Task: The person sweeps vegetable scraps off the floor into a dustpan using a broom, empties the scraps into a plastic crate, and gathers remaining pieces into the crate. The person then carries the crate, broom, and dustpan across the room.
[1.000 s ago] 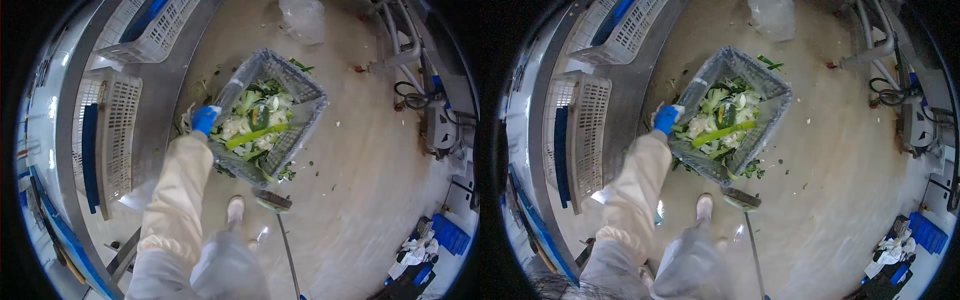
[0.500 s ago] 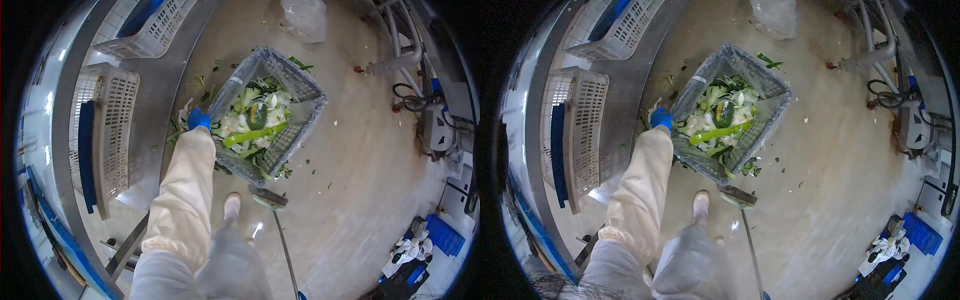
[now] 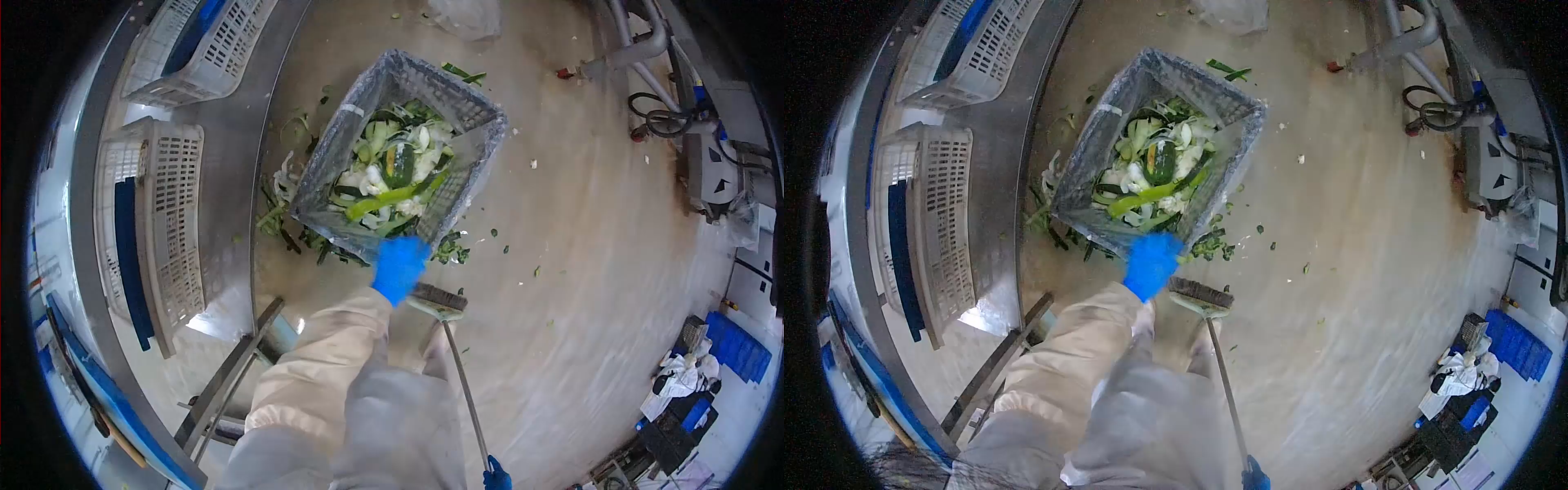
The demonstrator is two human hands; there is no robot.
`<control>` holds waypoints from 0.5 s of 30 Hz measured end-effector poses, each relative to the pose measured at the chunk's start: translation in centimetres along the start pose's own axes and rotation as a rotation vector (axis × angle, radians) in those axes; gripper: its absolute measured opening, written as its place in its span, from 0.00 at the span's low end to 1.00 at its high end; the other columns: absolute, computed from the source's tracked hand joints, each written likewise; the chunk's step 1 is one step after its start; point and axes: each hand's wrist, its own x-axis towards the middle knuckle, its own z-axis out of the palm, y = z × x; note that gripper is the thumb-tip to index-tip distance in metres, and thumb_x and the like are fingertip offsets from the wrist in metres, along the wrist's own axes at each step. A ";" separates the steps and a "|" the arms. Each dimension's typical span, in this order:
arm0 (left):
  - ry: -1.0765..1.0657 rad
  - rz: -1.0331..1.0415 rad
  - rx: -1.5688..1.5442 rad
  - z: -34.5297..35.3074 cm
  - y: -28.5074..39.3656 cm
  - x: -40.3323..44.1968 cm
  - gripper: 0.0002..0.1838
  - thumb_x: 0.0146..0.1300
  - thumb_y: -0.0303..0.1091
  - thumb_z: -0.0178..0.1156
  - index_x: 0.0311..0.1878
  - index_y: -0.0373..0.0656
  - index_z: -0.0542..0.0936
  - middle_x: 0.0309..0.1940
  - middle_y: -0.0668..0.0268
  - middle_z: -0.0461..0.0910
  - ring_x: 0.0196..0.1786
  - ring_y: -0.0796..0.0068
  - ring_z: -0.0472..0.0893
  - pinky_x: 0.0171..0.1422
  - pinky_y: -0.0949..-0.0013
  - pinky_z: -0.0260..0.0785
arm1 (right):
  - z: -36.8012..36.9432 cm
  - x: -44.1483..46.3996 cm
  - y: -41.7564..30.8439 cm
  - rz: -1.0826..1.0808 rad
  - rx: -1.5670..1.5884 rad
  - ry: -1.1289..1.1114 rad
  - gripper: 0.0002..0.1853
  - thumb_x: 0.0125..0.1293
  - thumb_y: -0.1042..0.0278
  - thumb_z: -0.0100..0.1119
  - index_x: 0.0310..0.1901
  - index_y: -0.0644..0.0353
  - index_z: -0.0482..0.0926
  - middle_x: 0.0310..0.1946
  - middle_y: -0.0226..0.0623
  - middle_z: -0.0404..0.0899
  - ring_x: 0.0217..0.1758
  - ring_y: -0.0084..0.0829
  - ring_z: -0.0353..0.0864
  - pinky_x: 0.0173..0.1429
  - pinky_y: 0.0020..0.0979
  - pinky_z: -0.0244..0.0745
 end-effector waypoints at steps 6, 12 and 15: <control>0.020 0.366 1.061 9.9 3.3 2.5 0.15 0.48 0.33 0.47 0.41 0.42 0.72 0.31 0.68 0.65 0.42 0.65 0.63 0.42 0.59 0.56 | 0.7 1.5 3.2 -0.063 0.047 0.014 0.24 0.58 0.59 0.41 0.58 0.34 0.54 0.16 0.44 0.70 0.18 0.41 0.70 0.22 0.39 0.63; 0.096 0.093 0.354 3.8 2.9 3.1 0.09 0.46 0.30 0.49 0.31 0.42 0.75 0.31 0.65 0.68 0.38 0.62 0.66 0.36 0.58 0.57 | 0.6 1.7 4.5 -0.092 0.075 0.041 0.23 0.58 0.59 0.41 0.58 0.38 0.55 0.17 0.43 0.70 0.17 0.38 0.69 0.21 0.36 0.63; 0.381 -0.149 0.080 -1.2 -0.9 1.4 0.12 0.44 0.32 0.55 0.35 0.41 0.74 0.33 0.60 0.71 0.40 0.56 0.69 0.40 0.55 0.61 | 0.7 1.5 4.9 -0.105 0.096 0.057 0.23 0.59 0.59 0.41 0.58 0.40 0.56 0.18 0.42 0.70 0.16 0.36 0.68 0.21 0.34 0.63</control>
